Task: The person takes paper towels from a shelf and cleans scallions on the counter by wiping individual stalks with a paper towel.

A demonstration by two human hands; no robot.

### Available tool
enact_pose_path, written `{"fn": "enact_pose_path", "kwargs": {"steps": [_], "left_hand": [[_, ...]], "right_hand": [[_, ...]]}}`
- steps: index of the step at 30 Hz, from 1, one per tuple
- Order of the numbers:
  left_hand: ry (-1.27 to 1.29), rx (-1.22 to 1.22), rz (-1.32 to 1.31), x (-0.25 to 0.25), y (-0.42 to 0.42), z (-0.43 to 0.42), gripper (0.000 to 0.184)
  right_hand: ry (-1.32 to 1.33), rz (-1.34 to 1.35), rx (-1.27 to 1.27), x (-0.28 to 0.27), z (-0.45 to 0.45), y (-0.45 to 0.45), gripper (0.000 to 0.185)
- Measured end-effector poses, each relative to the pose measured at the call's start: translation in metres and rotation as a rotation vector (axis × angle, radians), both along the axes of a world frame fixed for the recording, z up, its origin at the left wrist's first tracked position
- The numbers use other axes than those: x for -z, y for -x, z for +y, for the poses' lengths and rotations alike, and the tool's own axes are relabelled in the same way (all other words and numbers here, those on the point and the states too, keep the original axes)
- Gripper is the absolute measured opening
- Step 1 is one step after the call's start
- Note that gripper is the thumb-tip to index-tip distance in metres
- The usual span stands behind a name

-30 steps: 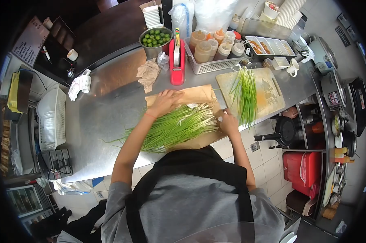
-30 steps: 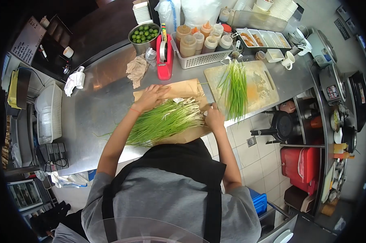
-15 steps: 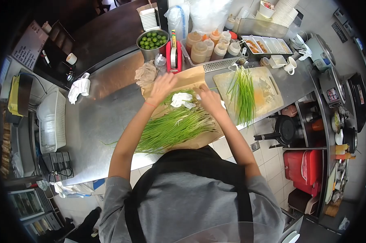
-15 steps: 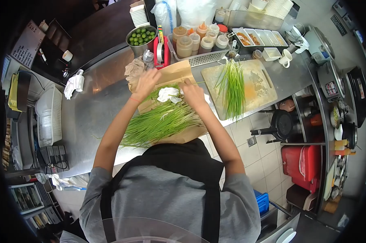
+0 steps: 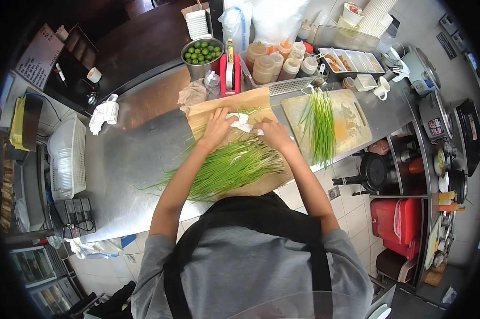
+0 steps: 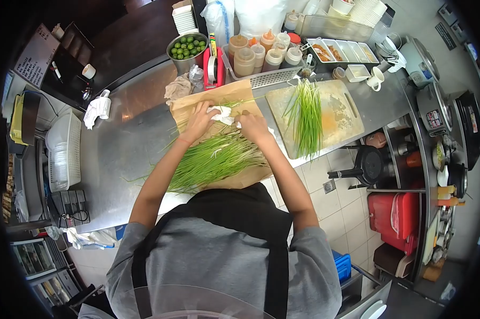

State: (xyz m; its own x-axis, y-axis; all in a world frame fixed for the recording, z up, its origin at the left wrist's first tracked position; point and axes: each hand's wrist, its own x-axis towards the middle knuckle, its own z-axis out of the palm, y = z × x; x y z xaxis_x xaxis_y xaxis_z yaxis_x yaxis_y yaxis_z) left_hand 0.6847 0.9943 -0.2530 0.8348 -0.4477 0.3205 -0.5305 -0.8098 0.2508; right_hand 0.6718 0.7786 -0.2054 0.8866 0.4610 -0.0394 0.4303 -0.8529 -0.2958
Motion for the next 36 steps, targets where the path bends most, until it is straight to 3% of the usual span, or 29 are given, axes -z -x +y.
{"fn": "enact_pose_path", "kwargs": {"steps": [3,7,10,13,16,19,22,25,28,29,32,35,36], "left_hand": [[-0.040,0.112,-0.089,0.009,0.000,0.001,0.026],[-0.024,-0.142,-0.108,0.006,0.009,-0.001,0.028],[0.036,-0.080,-0.024,-0.003,0.017,-0.016,0.025],[-0.031,0.147,-0.112,-0.010,0.019,-0.023,0.023],[-0.095,-0.130,-0.249,0.010,0.006,-0.018,0.023],[0.039,-0.057,-0.146,-0.007,0.009,-0.017,0.021],[-0.026,0.016,0.015,-0.013,0.020,-0.023,0.021],[-0.082,-0.028,-0.065,0.005,0.010,-0.020,0.021],[-0.103,-0.244,-0.159,0.004,-0.002,-0.022,0.021],[-0.022,-0.256,-0.176,-0.005,0.001,-0.024,0.023],[0.098,-0.135,-0.160,-0.014,0.010,-0.031,0.020],[0.084,0.193,-0.003,-0.014,0.022,-0.024,0.017],[0.067,0.191,-0.006,-0.013,0.024,-0.023,0.016]], "right_hand": [[-0.114,-0.083,0.079,0.000,-0.012,0.019,0.031],[-0.086,-0.018,0.185,-0.007,-0.017,0.040,0.035],[-0.077,0.035,0.227,-0.012,-0.016,0.047,0.040],[-0.095,0.050,0.220,-0.010,-0.014,0.049,0.041],[-0.094,0.054,0.215,-0.016,-0.013,0.050,0.041],[-0.111,0.037,0.244,-0.019,-0.017,0.052,0.041],[-0.141,0.039,0.263,-0.020,-0.019,0.054,0.040],[-0.155,0.038,0.280,-0.029,-0.022,0.055,0.039],[-0.168,0.022,0.308,-0.031,-0.027,0.059,0.037],[-0.177,0.012,0.318,-0.030,-0.030,0.060,0.036],[-0.202,-0.006,0.353,-0.031,-0.039,0.063,0.034],[-0.237,-0.027,0.369,-0.036,-0.045,0.070,0.032],[-0.249,-0.038,0.371,-0.037,-0.047,0.072,0.031]]}}
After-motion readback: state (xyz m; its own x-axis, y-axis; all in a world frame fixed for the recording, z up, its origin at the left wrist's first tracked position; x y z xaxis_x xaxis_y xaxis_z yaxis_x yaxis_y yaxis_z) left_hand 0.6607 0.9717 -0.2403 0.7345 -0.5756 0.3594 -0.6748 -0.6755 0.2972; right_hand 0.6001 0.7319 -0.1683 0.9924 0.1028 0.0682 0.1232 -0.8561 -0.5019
